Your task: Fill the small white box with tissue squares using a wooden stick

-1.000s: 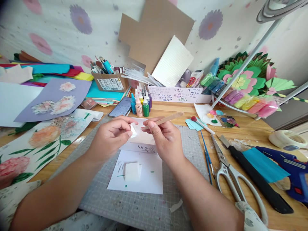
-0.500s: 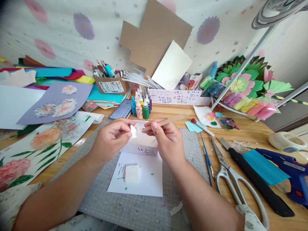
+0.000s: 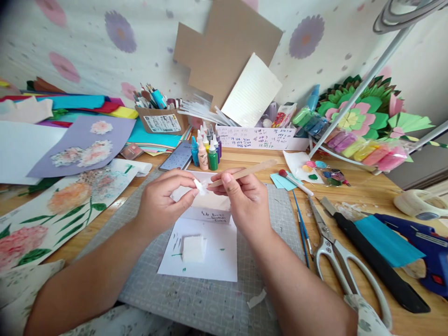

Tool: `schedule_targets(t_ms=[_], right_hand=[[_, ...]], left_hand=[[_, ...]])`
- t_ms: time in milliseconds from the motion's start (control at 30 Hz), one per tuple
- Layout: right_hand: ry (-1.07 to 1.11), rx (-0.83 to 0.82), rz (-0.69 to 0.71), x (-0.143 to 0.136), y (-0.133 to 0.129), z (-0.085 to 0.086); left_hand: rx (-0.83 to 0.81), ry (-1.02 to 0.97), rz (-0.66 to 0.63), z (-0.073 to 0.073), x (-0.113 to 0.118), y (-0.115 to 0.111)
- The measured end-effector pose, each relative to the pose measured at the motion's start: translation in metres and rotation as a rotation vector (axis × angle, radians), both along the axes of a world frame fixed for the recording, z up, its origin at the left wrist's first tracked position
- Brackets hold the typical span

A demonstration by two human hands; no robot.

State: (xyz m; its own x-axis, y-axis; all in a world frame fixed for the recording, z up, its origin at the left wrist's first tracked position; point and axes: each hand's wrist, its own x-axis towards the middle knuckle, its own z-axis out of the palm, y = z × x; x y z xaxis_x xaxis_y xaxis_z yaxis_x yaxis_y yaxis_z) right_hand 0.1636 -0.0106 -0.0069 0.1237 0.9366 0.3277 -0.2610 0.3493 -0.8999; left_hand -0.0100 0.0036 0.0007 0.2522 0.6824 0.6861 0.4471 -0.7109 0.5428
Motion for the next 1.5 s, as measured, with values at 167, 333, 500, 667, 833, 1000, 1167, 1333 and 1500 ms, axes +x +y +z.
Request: schedule_targets(t_ms=[167, 333, 500, 667, 833, 1000, 1167, 1333, 1500], right_hand=[[-0.020, 0.051, 0.017, -0.002, -0.003, -0.003], [-0.037, 0.092, 0.023, -0.005, -0.006, -0.006], [0.008, 0.080, 0.046, -0.007, -0.004, -0.008], [0.090, 0.036, 0.062, -0.007, -0.001, -0.009], [0.158, 0.019, 0.039, -0.008, 0.000, -0.006], [0.211, 0.006, 0.028, -0.007, 0.001, -0.004], [0.261, -0.017, -0.002, -0.001, 0.008, -0.002], [0.257, -0.018, -0.058, 0.007, 0.014, 0.000], [0.166, -0.037, -0.139, 0.011, 0.018, -0.003]], left_hand=[[-0.176, -0.080, -0.065, 0.000, 0.002, -0.001], [-0.387, -0.198, -0.137, 0.002, 0.006, -0.002], [-0.576, -0.291, -0.163, 0.002, 0.006, -0.003], [-0.616, -0.357, -0.131, -0.005, 0.002, 0.001], [-0.636, -0.496, -0.137, -0.008, 0.002, 0.003], [-0.662, -0.591, -0.172, -0.005, 0.004, 0.003], [-0.687, -0.627, -0.183, -0.002, 0.004, 0.002], [-0.708, -0.619, -0.141, 0.003, 0.002, 0.001], [-0.740, -0.665, -0.114, 0.005, 0.001, 0.001]])
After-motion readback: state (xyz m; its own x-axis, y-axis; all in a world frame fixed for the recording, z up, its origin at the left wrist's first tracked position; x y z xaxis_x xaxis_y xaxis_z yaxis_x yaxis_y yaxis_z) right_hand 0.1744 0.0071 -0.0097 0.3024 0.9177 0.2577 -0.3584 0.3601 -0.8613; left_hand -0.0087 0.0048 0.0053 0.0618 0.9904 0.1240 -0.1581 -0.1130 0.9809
